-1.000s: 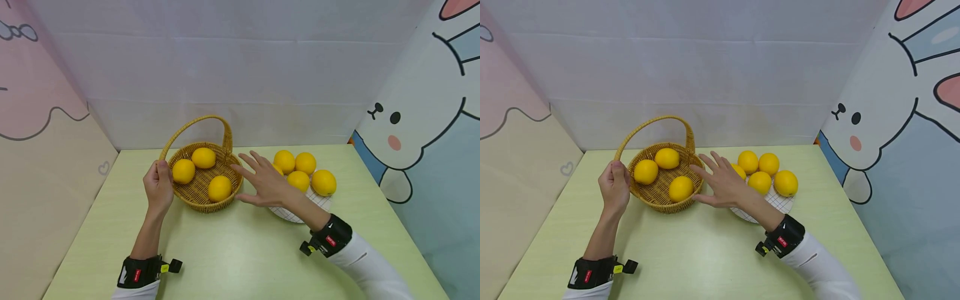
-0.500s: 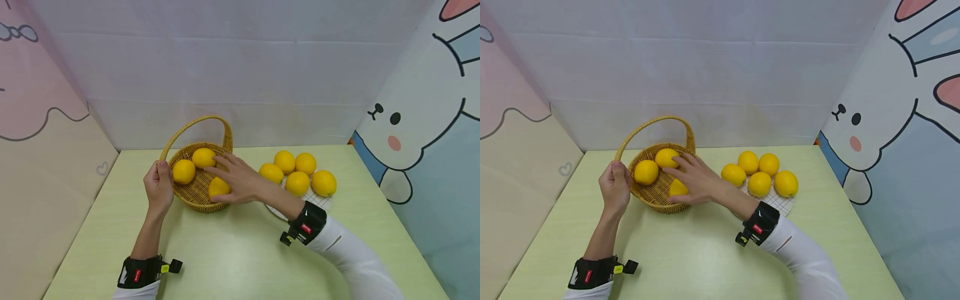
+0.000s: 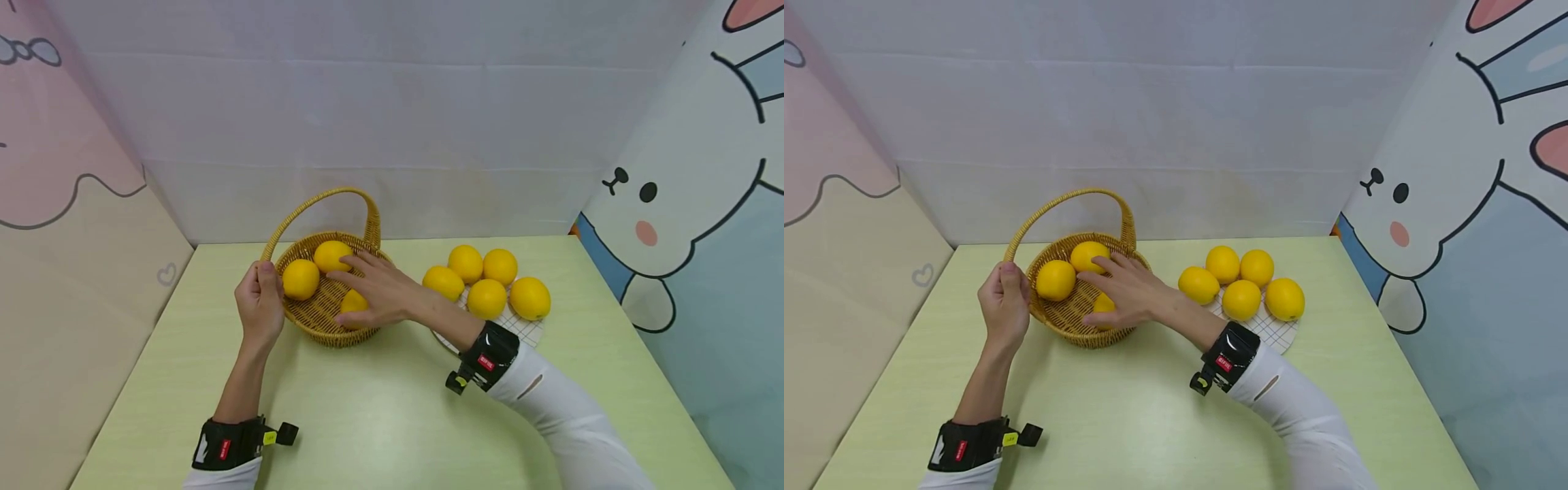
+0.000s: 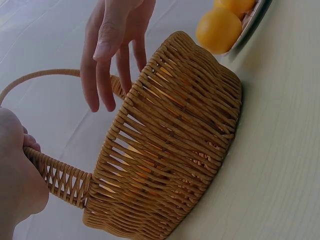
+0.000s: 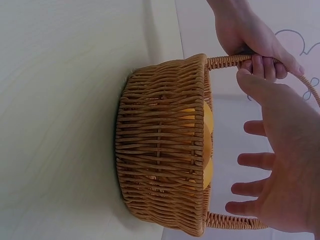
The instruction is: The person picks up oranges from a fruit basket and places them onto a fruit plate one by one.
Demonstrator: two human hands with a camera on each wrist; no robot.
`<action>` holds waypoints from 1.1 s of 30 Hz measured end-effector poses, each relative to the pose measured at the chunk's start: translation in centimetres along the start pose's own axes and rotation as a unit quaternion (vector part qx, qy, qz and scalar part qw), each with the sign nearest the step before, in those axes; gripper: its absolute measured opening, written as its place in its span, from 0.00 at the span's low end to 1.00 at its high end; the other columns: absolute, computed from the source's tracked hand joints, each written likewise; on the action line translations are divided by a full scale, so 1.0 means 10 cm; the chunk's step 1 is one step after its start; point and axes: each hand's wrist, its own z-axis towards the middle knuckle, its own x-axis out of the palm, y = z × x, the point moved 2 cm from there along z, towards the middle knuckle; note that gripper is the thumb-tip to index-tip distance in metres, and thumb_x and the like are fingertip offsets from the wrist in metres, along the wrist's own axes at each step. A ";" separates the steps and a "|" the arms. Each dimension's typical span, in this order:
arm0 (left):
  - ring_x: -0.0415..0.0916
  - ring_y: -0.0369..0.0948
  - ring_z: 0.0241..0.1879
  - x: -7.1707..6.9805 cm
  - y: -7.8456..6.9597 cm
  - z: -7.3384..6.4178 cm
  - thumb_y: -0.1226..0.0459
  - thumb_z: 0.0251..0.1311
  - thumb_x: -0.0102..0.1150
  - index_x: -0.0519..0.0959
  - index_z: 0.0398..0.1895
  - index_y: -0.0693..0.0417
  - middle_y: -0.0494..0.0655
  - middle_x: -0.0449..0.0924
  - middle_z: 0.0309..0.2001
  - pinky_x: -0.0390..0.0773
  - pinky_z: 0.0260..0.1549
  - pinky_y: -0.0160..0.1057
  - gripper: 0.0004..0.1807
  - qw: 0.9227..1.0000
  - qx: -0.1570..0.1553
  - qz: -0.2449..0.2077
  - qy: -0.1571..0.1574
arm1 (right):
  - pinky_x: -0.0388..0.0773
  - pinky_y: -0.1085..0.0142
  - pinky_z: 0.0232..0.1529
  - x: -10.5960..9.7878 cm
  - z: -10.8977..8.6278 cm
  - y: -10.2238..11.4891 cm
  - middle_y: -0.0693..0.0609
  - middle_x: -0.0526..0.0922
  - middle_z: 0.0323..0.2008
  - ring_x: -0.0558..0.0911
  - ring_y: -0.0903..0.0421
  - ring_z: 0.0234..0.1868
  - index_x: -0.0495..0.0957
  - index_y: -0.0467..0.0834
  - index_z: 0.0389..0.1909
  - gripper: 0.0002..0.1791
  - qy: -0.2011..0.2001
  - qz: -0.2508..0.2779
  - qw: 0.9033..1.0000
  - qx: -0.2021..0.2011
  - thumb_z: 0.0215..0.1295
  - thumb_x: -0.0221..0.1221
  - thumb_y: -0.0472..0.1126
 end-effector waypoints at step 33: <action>0.59 0.33 0.20 0.00 -0.02 -0.01 0.49 0.90 0.51 0.66 0.30 0.69 0.33 0.64 0.21 0.59 0.21 0.30 0.33 1.000 0.006 -0.009 0.005 | 0.82 0.48 0.71 0.15 0.20 -0.02 0.41 0.79 0.75 0.79 0.45 0.73 0.81 0.43 0.75 0.30 0.094 0.038 0.995 0.004 0.78 0.70 0.50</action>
